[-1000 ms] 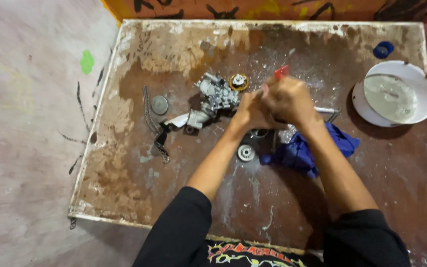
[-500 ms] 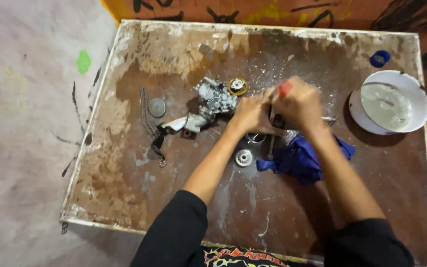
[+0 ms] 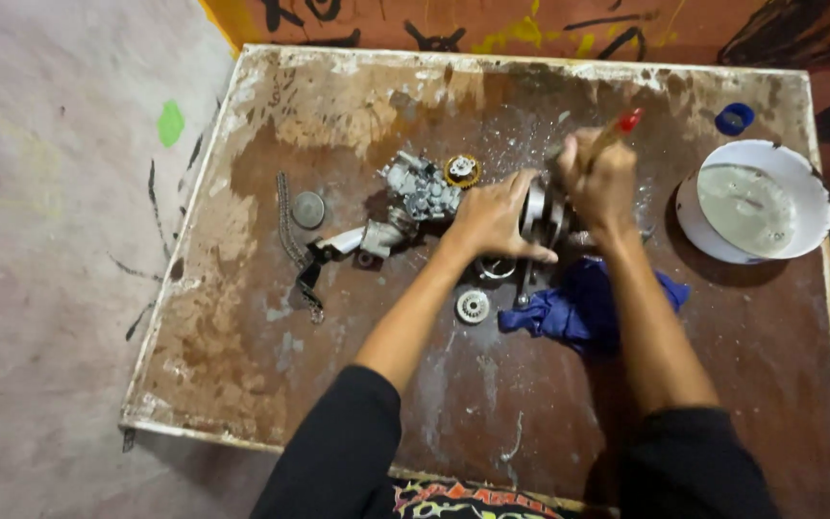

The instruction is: Clean motorcycle engine parts using a brush and solvent.

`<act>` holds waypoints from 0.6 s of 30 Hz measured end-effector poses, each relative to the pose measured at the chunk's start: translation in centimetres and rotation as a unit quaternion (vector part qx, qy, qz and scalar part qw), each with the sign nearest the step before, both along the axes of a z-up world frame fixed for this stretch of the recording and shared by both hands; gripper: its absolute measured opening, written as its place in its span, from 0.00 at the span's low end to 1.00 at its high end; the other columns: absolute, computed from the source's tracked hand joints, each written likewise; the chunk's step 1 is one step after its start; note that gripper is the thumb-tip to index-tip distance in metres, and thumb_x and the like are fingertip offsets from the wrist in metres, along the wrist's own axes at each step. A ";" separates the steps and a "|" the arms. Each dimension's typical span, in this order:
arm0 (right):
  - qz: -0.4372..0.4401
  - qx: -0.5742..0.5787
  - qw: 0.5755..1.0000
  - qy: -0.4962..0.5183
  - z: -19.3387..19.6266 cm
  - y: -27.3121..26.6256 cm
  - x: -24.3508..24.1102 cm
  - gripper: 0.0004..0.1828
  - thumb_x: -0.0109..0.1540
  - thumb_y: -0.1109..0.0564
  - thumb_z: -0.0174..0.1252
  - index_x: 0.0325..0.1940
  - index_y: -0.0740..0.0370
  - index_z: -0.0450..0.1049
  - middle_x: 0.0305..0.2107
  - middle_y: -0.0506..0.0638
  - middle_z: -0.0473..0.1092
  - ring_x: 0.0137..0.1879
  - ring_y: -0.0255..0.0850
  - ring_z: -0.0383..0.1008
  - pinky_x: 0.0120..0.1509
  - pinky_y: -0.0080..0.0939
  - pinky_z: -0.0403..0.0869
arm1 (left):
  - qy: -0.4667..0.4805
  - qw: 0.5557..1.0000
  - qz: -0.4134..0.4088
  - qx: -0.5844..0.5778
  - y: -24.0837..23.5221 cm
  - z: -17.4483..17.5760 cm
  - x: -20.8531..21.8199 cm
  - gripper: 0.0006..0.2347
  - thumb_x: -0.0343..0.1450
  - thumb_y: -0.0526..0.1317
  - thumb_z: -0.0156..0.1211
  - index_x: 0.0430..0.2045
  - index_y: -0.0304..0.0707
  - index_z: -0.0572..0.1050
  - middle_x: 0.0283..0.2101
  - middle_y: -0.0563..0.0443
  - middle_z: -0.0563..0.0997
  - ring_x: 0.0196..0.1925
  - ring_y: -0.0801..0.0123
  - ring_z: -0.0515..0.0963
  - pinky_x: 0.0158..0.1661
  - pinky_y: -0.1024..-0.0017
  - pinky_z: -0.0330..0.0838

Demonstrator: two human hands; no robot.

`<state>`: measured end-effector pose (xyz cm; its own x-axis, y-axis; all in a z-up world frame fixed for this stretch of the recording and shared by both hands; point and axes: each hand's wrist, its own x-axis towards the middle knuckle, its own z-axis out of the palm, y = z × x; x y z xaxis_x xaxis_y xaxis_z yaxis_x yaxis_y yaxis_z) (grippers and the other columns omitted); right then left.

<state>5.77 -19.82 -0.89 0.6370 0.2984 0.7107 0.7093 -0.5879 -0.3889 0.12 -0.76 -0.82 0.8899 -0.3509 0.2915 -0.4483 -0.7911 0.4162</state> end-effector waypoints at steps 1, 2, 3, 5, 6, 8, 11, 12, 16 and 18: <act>-0.001 0.013 1.000 0.004 -0.4 0.3 -0.4 0.11 0.72 0.62 0.61 0.34 0.65 0.72 0.33 0.55 0.75 0.34 0.42 0.78 0.38 0.42 0.77 | -0.018 1.000 0.004 0.005 -0.1 0.0 0.2 0.58 0.43 0.77 0.70 0.59 0.28 0.60 0.48 0.33 0.81 0.46 0.46 0.84 0.40 0.55 0.79; -0.001 0.014 1.000 0.002 0.6 0.7 -2.0 0.11 0.72 0.62 0.61 0.34 0.65 0.72 0.33 0.55 0.75 0.34 0.42 0.78 0.38 0.42 0.77 | -0.020 1.000 0.003 0.006 0.3 -0.9 1.2 0.58 0.43 0.77 0.70 0.59 0.28 0.60 0.48 0.33 0.81 0.46 0.46 0.84 0.40 0.55 0.79; 0.001 0.004 1.000 0.008 1.2 0.8 -4.5 0.08 0.70 0.63 0.61 0.36 0.66 0.73 0.31 0.56 0.74 0.33 0.44 0.77 0.37 0.43 0.76 | -0.037 0.999 0.001 -0.003 0.2 -2.3 1.2 0.56 0.45 0.73 0.72 0.60 0.30 0.60 0.51 0.35 0.80 0.47 0.47 0.84 0.41 0.55 0.79; 0.002 -0.004 1.000 0.019 2.2 0.8 -8.3 0.05 0.67 0.64 0.62 0.37 0.67 0.74 0.29 0.56 0.73 0.32 0.46 0.76 0.35 0.44 0.75 | -0.049 0.999 -0.004 -0.010 0.3 -4.3 0.9 0.53 0.47 0.69 0.73 0.60 0.31 0.60 0.53 0.37 0.79 0.48 0.47 0.84 0.41 0.54 0.79; 0.013 -0.001 1.000 0.022 2.6 0.6 -9.6 0.03 0.65 0.64 0.62 0.38 0.67 0.76 0.29 0.57 0.73 0.32 0.48 0.76 0.36 0.45 0.75 | -0.040 0.999 -0.004 -0.023 0.4 -4.7 0.5 0.48 0.51 0.65 0.73 0.62 0.36 0.61 0.55 0.40 0.80 0.50 0.49 0.85 0.43 0.55 0.79; 0.011 0.010 1.000 0.011 2.7 0.1 -9.1 0.03 0.64 0.63 0.62 0.39 0.68 0.77 0.29 0.58 0.73 0.32 0.49 0.76 0.37 0.47 0.75 | -0.046 0.998 -0.018 -0.028 0.5 -3.1 1.3 0.44 0.56 0.61 0.73 0.64 0.41 0.62 0.57 0.44 0.80 0.51 0.50 0.85 0.45 0.55 0.80; -0.023 0.023 0.999 0.012 0.7 -1.4 -5.6 0.05 0.67 0.62 0.62 0.38 0.67 0.76 0.30 0.59 0.73 0.33 0.49 0.76 0.39 0.48 0.74 | 0.009 1.000 0.001 -0.026 -0.3 -0.1 0.3 0.47 0.51 0.66 0.73 0.62 0.44 0.62 0.54 0.43 0.81 0.46 0.48 0.85 0.43 0.53 0.80; -0.074 0.018 0.997 0.016 0.3 -1.9 -3.8 0.09 0.69 0.62 0.61 0.35 0.68 0.75 0.27 0.58 0.73 0.29 0.48 0.74 0.36 0.48 0.72 | 0.031 0.999 0.010 -0.014 -0.4 0.5 0.1 0.50 0.48 0.70 0.73 0.61 0.43 0.61 0.53 0.41 0.80 0.44 0.47 0.85 0.42 0.53 0.79; -0.106 0.160 0.975 0.110 4.5 -0.7 -1.2 0.12 0.72 0.62 0.59 0.34 0.68 0.77 0.22 0.56 0.74 0.25 0.44 0.72 0.31 0.47 0.68 | 0.033 0.999 0.018 0.004 -0.2 0.2 -0.3 0.55 0.46 0.76 0.71 0.61 0.41 0.60 0.52 0.36 0.79 0.40 0.45 0.85 0.40 0.54 0.80; -0.096 0.136 0.984 0.063 3.0 -0.4 -1.7 0.10 0.71 0.63 0.57 0.35 0.69 0.77 0.26 0.56 0.75 0.28 0.43 0.74 0.33 0.44 0.71 | 0.011 1.000 0.012 0.007 -0.2 0.7 0.3 0.54 0.46 0.77 0.71 0.60 0.41 0.60 0.52 0.37 0.80 0.40 0.45 0.85 0.39 0.53 0.80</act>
